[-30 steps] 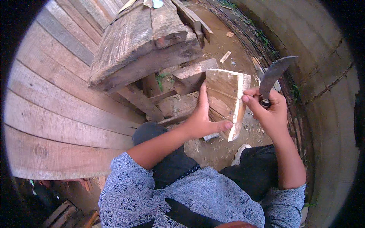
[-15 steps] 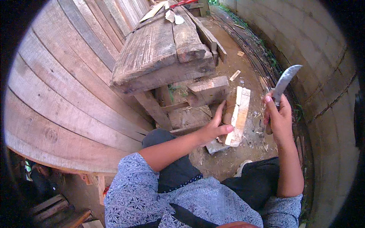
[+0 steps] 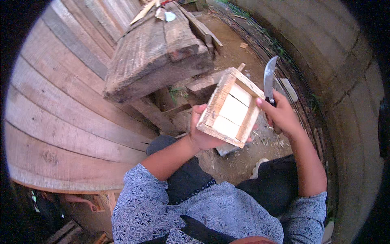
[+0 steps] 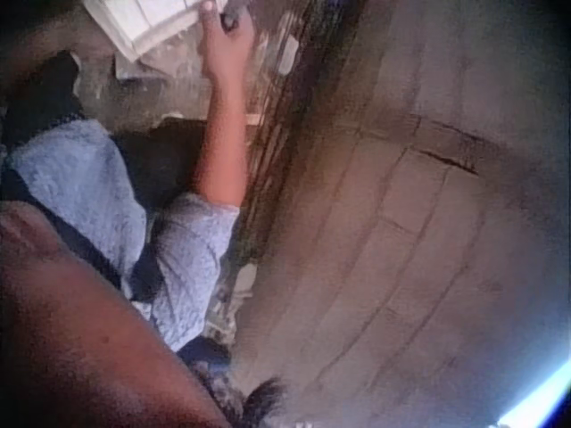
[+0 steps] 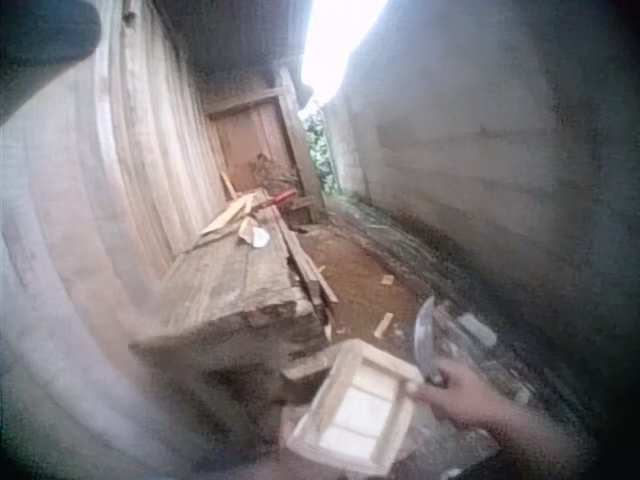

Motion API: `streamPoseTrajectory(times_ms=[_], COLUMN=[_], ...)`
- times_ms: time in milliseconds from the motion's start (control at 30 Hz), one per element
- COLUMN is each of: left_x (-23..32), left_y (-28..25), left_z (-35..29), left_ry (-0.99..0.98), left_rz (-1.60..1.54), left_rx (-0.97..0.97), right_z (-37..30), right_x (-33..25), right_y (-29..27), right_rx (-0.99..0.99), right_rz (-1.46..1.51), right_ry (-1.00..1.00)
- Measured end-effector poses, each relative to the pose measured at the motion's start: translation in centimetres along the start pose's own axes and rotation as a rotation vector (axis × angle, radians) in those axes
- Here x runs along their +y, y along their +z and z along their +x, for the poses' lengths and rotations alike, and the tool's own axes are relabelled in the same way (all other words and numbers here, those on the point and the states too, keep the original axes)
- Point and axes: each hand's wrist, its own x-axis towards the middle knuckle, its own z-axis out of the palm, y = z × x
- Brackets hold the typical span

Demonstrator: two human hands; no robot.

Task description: The person carves a small rectangular block of wood using a knife, then sands the surface with a sanding block. The person is sitting on the ground in a workshop area.

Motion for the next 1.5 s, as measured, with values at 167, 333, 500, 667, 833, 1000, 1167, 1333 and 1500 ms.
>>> streamPoseTrajectory(times_ms=[167,333,500,667,833,1000,1167,1333,1500], left_x=[0.4,-0.2,-3.1,-4.5,-3.7,-2.4,-2.5,-2.8,-3.5], left_y=[-0.7,-2.3,-3.8,-4.5,-5.5,-4.7,-4.1,-5.3,-6.5], left_z=[-0.9,-0.7,-0.3,-0.3,0.3,-0.2,-0.2,1.0,0.6], left_ry=[-0.013,0.003,-0.180,-0.118,-0.106,0.059,0.242,0.195,0.002], left_rz=[0.212,0.890,0.921,0.859,1.050,0.821,0.741,0.664,0.250], left_rx=[0.005,0.175,0.288,0.265,0.297,0.298,0.246,0.179,0.095], right_z=[0.3,2.2,5.5,11.5,19.8,28.5,34.7,34.8,25.1], right_x=[0.6,0.7,-3.0,-13.5,-21.7,-23.3,-22.0,-22.9,-25.9], right_y=[-0.3,-1.5,-2.0,3.0,11.9,16.0,14.2,13.5,10.5], right_rx=[-0.028,0.234,0.503,0.149,-0.267,-0.023,0.142,0.245,0.244], right_rz=[0.004,0.212,0.156,-0.583,-0.895,-1.115,-1.283,-1.221,-0.486], right_ry=[-0.036,-0.025,-0.269,-0.910,-0.906,-0.755,-0.486,-0.640,-0.478])
